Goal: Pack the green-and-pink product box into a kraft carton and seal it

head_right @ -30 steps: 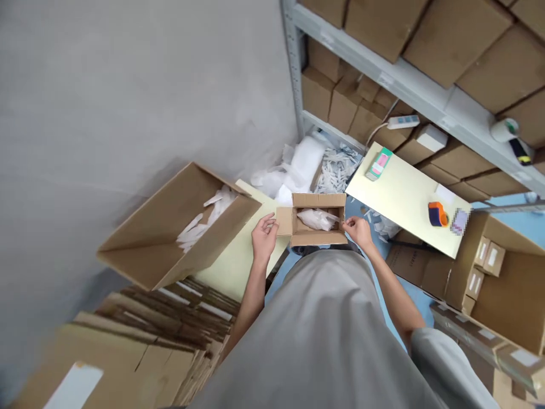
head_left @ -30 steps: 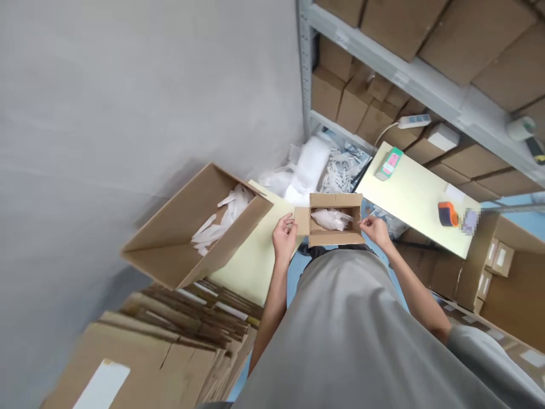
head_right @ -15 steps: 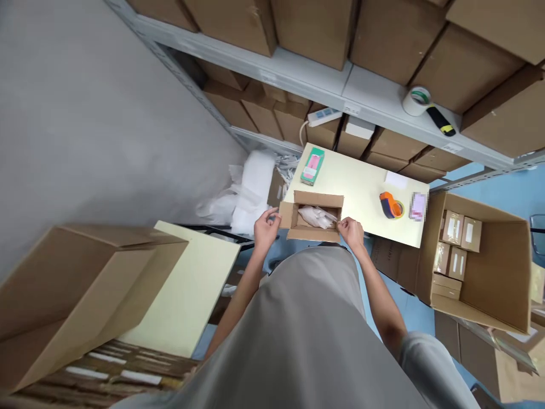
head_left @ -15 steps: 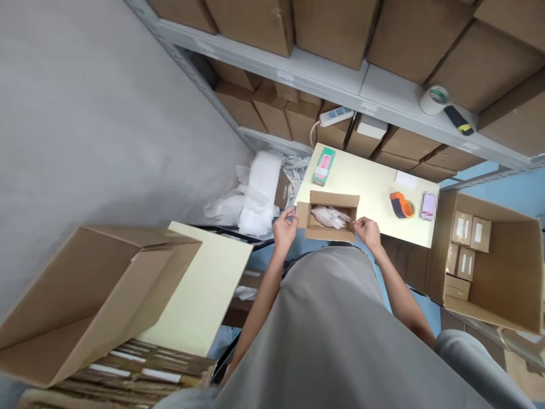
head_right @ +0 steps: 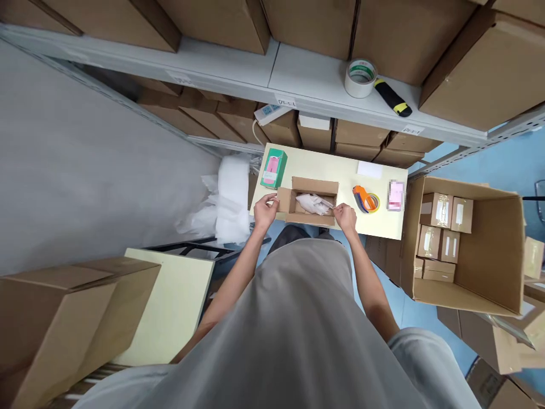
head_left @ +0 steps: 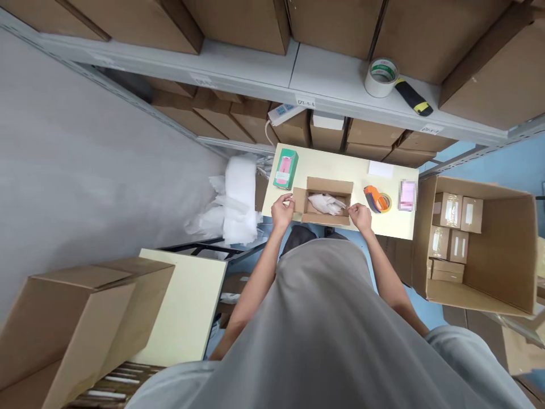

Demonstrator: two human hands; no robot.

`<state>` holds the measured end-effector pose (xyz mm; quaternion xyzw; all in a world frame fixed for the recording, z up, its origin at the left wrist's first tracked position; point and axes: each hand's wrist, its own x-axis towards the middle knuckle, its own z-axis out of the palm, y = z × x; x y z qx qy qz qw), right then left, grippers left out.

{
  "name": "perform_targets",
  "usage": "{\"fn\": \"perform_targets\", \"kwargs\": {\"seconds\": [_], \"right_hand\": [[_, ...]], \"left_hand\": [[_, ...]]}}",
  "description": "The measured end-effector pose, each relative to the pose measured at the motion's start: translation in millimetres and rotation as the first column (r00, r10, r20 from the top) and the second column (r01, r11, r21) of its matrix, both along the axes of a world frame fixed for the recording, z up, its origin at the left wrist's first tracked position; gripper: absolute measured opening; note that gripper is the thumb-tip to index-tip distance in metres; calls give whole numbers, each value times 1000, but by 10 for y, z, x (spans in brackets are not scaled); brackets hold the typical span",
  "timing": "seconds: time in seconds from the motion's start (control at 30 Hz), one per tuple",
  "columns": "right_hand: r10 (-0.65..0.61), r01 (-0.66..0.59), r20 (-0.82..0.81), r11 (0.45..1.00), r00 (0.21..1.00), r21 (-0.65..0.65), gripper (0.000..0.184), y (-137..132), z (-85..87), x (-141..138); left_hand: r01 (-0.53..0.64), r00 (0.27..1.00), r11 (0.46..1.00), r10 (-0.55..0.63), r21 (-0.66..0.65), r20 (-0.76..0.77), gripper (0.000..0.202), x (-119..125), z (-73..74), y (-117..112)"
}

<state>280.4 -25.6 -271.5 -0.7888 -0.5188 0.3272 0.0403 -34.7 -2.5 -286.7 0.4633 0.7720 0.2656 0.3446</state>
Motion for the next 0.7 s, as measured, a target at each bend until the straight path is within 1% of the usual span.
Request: {"fn": "perform_targets", "kwargs": {"seconds": [0.17, 0.23, 0.33, 0.4, 0.47, 0.53, 0.6, 0.7], "right_hand": [[1, -1, -9, 1000, 1000, -11, 22, 80, -28, -3], [-3, 3, 2, 1000, 1000, -20, 21, 85, -16, -17], [-4, 5, 22, 1000, 1000, -31, 20, 76, 21, -35], [-9, 10, 35, 999, 999, -33, 21, 70, 49, -40], [-19, 21, 44, 999, 999, -40, 21, 67, 71, -41], [-29, 32, 58, 998, 998, -54, 22, 69, 85, -39], [-29, 34, 70, 997, 997, -66, 21, 75, 94, -34], [-19, 24, 63, 997, 998, -69, 21, 97, 109, -23]], "left_hand": [[3, 999, 995, -8, -105, -53, 41, -84, -114, 236], [-11, 993, 994, -1, -104, -116, 43, -151, -149, 366], [-41, 973, 996, 22, -79, -229, 59, -238, -194, 611], [-42, 964, 993, 11, -111, -267, 75, -262, -228, 788], [-32, 956, 984, -20, -174, -291, 85, -255, -271, 952], [-22, 950, 970, -55, -242, -308, 83, -233, -315, 1084], [-23, 949, 954, -73, -299, -306, 73, -222, -350, 1173], [-57, 965, 950, -26, -306, -262, 53, -269, -357, 1228]]}}
